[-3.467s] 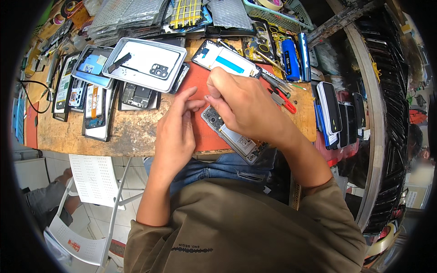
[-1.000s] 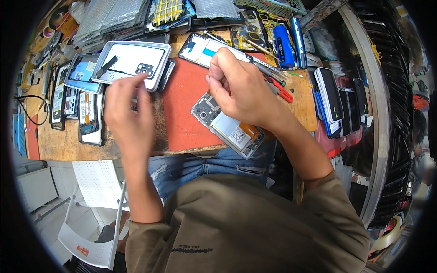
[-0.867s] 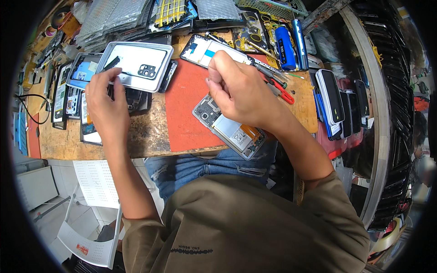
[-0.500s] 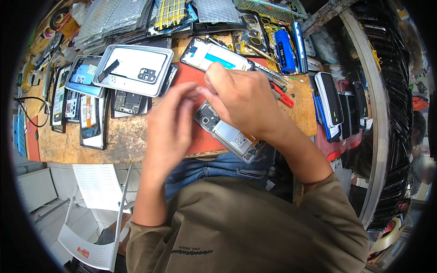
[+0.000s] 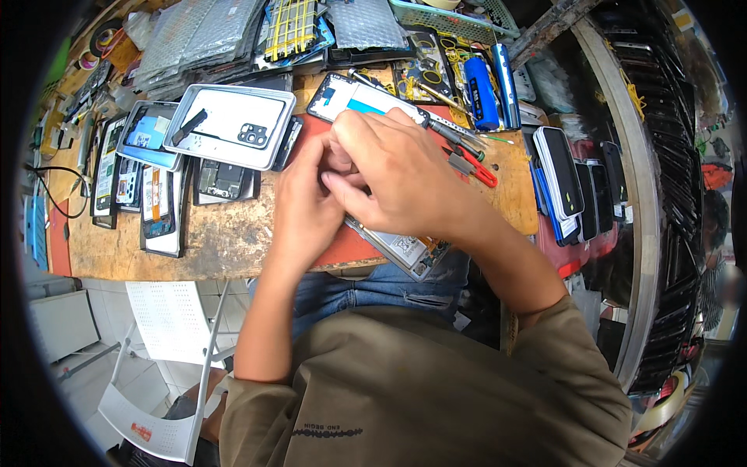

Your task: The person disassembles a smartphone, removes the back cover and battery, and uses a screwdriver to manipulate internal components. They then reassemble the device and place it on the workbench among other phones and tools.

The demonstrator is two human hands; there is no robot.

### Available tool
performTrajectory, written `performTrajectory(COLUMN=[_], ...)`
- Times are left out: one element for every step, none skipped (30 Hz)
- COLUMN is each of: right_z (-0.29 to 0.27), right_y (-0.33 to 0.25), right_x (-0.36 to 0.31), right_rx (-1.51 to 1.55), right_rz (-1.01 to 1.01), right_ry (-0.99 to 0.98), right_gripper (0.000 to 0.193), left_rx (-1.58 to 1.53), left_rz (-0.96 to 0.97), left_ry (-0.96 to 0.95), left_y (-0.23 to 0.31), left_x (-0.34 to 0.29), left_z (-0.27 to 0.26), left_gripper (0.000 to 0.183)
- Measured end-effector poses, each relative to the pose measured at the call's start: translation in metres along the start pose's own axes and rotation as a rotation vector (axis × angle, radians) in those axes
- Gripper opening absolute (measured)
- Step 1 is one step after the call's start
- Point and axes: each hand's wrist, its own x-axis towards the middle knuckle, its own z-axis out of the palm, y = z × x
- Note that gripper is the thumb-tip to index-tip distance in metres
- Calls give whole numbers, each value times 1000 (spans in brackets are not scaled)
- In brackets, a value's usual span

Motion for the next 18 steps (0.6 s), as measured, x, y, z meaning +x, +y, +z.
performTrajectory(right_z=[1, 1, 1, 0, -1, -3, -5, -6, -6, -6, -6, -5, -4, -4, -4, -5, -7, -9], right_y=[0, 0, 0, 1, 3, 4, 6, 7, 8, 8, 8, 7, 7, 8, 8, 10, 11, 14], right_x=[0, 0, 0, -1, -2, -3, -4, -5, -6, -6, -7, -7, -7, -7, -8, -8, -10, -10], right_rx=[17, 29, 37, 119, 109, 98, 86, 95, 106, 117, 128, 113, 95, 67, 118, 163, 210, 207], right_rz=[-11, -17, -20, -13, 61, 133, 205, 189, 179, 168, 153, 145, 135, 131, 152, 177, 203, 210], right_ry=[19, 27, 5, -8, -26, -42, -57, -51, -45, -40, -23, -2, 35, 47, 74, 76, 77, 126], right_gripper=[32, 32, 31, 29, 29, 29, 29, 29, 28, 28, 27, 28, 28, 28, 28, 28, 29, 28], left_rx=[46, 82, 104, 153, 165, 154, 150, 250, 268, 299, 330, 413, 474, 534, 592, 643, 692, 741], left_rz=[-39, -86, -86, -85, -135, -126, -152, -8, 63, 93, 123, 128, 141, 156, 189, 184, 198, 226], left_ry=[8, 29, 43, 48, -2, -39, -60, -63, -70, -82, -94, -108, -130, -151, -164, -188, -205, -206], left_y=[4, 8, 11, 15, 16, 17, 17, 15, 14, 12, 11, 10, 10, 10, 10, 11, 11, 12], left_x=[-1, -3, -4, -7, -8, -8, -8, -7, -6, -5, -4, -4, -4, -3, -3, -3, -2, -3], left_z=[1, 0, 1, -2, -3, -6, -9, -9, -10, -10, -10, -9, -8, -6, -5, -4, -2, -1], left_gripper=[44, 41, 38, 24, 21, 20, 18, 13, 11, 10, 9, 6, 6, 6, 6, 6, 7, 7])
